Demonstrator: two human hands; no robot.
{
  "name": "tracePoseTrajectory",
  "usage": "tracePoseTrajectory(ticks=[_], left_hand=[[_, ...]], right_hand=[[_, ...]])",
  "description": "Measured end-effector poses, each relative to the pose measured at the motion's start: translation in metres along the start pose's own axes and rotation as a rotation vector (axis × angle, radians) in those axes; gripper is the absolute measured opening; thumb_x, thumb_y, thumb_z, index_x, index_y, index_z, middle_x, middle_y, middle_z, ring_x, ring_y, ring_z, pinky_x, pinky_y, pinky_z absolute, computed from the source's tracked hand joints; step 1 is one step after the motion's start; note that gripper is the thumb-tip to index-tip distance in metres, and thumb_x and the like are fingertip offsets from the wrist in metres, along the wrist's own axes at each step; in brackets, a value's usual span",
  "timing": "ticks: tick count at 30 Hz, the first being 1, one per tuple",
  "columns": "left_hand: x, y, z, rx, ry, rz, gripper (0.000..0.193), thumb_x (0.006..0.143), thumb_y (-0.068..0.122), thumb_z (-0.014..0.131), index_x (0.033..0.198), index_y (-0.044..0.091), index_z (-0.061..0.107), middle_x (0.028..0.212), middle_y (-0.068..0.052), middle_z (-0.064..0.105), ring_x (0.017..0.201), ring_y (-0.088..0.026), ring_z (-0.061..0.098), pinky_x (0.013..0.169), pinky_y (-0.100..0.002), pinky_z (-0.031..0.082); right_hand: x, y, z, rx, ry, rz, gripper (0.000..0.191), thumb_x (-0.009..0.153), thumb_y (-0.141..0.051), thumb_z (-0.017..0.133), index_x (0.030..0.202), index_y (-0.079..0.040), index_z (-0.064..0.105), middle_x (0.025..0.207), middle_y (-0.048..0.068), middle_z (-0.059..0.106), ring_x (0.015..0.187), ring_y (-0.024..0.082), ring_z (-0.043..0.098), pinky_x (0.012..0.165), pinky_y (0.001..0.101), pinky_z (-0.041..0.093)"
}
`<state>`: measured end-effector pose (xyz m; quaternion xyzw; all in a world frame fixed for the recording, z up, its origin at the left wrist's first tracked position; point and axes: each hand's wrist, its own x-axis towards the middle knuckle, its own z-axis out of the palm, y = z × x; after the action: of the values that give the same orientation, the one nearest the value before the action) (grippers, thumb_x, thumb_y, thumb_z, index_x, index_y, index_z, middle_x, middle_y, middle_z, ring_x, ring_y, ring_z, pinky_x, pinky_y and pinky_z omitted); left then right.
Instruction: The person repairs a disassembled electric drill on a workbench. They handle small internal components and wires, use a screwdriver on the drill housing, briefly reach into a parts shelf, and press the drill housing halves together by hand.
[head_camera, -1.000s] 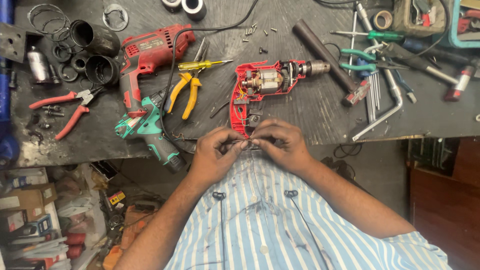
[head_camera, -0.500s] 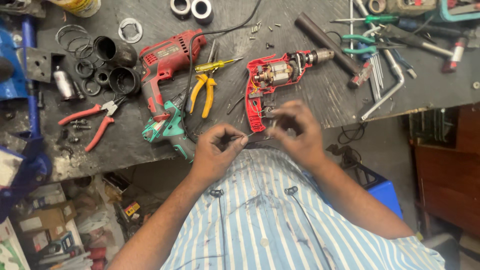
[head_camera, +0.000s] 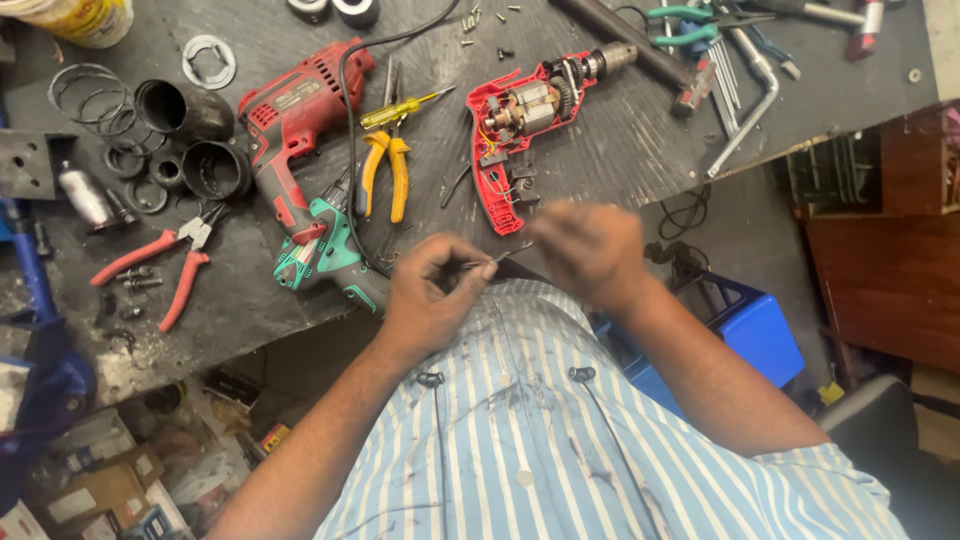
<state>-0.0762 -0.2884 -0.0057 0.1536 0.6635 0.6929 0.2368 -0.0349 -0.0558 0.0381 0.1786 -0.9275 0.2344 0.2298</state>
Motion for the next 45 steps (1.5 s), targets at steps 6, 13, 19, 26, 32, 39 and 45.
tracePoseTrajectory(ticks=[6, 13, 19, 26, 32, 39, 45], left_hand=[[0.004, 0.0, -0.005, -0.057, 0.056, 0.066, 0.01, 0.095, 0.009, 0.076, 0.101, 0.002, 0.071, 0.097, -0.001, 0.067, 0.085, -0.005, 0.062, 0.075, -0.021, 0.05], [0.009, 0.0, -0.003, -0.178, -0.117, 0.075, 0.012, 0.099, 0.009, 0.074, 0.104, 0.0, 0.069, 0.103, -0.003, 0.066, 0.096, -0.008, 0.066, 0.085, -0.024, 0.055], [0.012, -0.005, 0.0, -0.165, -0.134, -0.034, 0.016, 0.096, 0.009, 0.074, 0.106, -0.001, 0.067, 0.102, -0.004, 0.068, 0.095, -0.01, 0.069, 0.084, -0.027, 0.06], [0.013, -0.005, 0.003, -0.19, -0.187, -0.035, 0.012, 0.095, 0.006, 0.073, 0.104, 0.0, 0.066, 0.101, -0.003, 0.068, 0.094, -0.008, 0.068, 0.082, -0.025, 0.059], [0.014, -0.001, 0.003, -0.017, -0.139, -0.048, 0.01, 0.091, 0.006, 0.076, 0.097, 0.001, 0.07, 0.094, 0.0, 0.068, 0.083, -0.004, 0.065, 0.071, -0.021, 0.053], [0.011, 0.001, 0.009, 0.059, -0.118, -0.06, 0.009, 0.088, 0.007, 0.079, 0.091, 0.002, 0.073, 0.087, 0.001, 0.065, 0.074, -0.003, 0.056, 0.063, -0.021, 0.046], [0.01, 0.0, 0.015, 0.069, -0.129, -0.125, 0.008, 0.087, 0.008, 0.08, 0.091, 0.004, 0.074, 0.087, 0.002, 0.065, 0.071, -0.001, 0.054, 0.061, -0.02, 0.044]], right_hand=[[-0.01, -0.023, 0.004, 0.454, 0.12, 0.547, 0.013, 0.098, -0.007, 0.075, 0.11, -0.004, 0.072, 0.11, 0.008, 0.066, 0.087, 0.015, 0.067, 0.071, 0.0259, 0.056], [-0.035, -0.018, 0.028, 1.316, -0.128, 0.975, 0.023, 0.105, -0.016, 0.061, 0.115, 0.002, 0.072, 0.1, 0.007, 0.07, 0.083, 0.013, 0.068, 0.073, 0.0287, 0.059], [-0.049, -0.001, 0.033, 1.336, -0.202, 0.903, 0.022, 0.104, -0.016, 0.064, 0.114, 0.002, 0.071, 0.103, 0.007, 0.07, 0.088, 0.014, 0.068, 0.078, 0.0294, 0.059], [-0.056, 0.002, 0.038, 1.46, -0.165, 0.858, 0.022, 0.102, -0.019, 0.069, 0.11, 0.001, 0.074, 0.104, 0.008, 0.07, 0.089, 0.015, 0.068, 0.078, 0.0296, 0.057], [-0.057, 0.004, 0.036, 1.372, -0.181, 0.884, 0.019, 0.095, -0.014, 0.075, 0.107, 0.001, 0.076, 0.101, 0.007, 0.071, 0.089, 0.014, 0.069, 0.078, 0.028, 0.057], [-0.054, 0.002, 0.028, 1.137, -0.211, 0.818, 0.019, 0.087, -0.007, 0.082, 0.104, 0.001, 0.078, 0.1, 0.007, 0.073, 0.092, 0.014, 0.07, 0.081, 0.0264, 0.057], [-0.054, 0.002, 0.024, 0.957, -0.204, 0.735, 0.014, 0.086, -0.006, 0.082, 0.099, -0.001, 0.08, 0.097, 0.008, 0.075, 0.09, 0.014, 0.071, 0.08, 0.0268, 0.056]])
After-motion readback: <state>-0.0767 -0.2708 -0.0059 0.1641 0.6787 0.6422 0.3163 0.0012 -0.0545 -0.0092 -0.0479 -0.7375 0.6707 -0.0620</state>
